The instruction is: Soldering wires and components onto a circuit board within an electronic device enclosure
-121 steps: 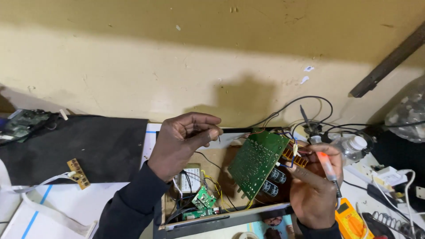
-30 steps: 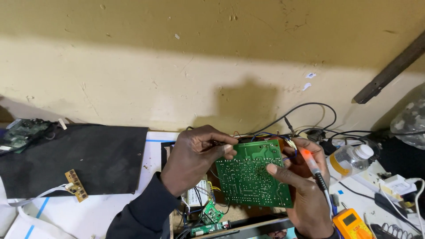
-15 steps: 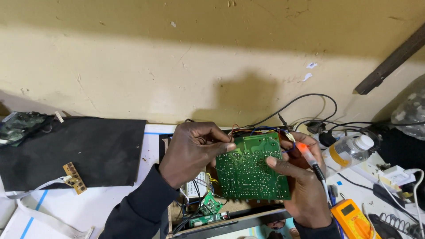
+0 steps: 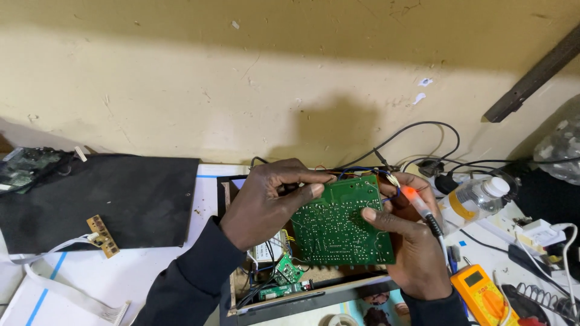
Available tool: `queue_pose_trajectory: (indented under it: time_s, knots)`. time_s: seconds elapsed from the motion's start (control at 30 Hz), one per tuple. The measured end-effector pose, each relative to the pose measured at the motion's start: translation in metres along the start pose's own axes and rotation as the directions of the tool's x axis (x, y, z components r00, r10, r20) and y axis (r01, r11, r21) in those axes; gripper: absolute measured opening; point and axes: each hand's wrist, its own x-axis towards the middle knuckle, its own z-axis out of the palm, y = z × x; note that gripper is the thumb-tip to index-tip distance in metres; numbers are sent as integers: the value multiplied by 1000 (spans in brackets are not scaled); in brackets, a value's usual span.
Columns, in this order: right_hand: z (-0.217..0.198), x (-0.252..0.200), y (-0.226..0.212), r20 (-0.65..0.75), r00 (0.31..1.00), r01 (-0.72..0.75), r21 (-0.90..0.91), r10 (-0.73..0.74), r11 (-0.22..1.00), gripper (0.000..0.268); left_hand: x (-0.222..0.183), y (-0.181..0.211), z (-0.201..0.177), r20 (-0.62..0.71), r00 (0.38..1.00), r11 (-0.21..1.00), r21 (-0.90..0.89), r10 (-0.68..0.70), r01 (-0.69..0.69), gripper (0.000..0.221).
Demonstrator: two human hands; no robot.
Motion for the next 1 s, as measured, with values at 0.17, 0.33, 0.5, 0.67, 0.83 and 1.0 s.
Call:
queue_pose_trajectory:
  time_s: [0.17,0.33,0.5,0.67,0.83,1.0]
  knots:
    - [2,-1,-1,0,1000,-25,9,25,1000,74,0,15,2,-102,984,989,23,-144,147,18]
    - [1,0,-1,0,1000,-10,-11,10,1000,72,0,17,3,-114,979,985,12,-169,172,17]
    - [-2,1,1,11,1000,-4,6,4,1000,73,2,16,1,-108,990,991,80,-95,104,16]
    - [0,0,-1,1,1000,-8,-6,8,1000,73,2,12,0,-84,986,990,-26,-141,139,18]
    - [-1,0,-1,-4,1000,-27,2,27,1000,72,2,12,-6,-86,978,982,-1,-189,190,21]
    - [1,0,-2,-8,999,-39,-8,39,999,73,3,16,-12,-71,979,981,17,-193,195,23]
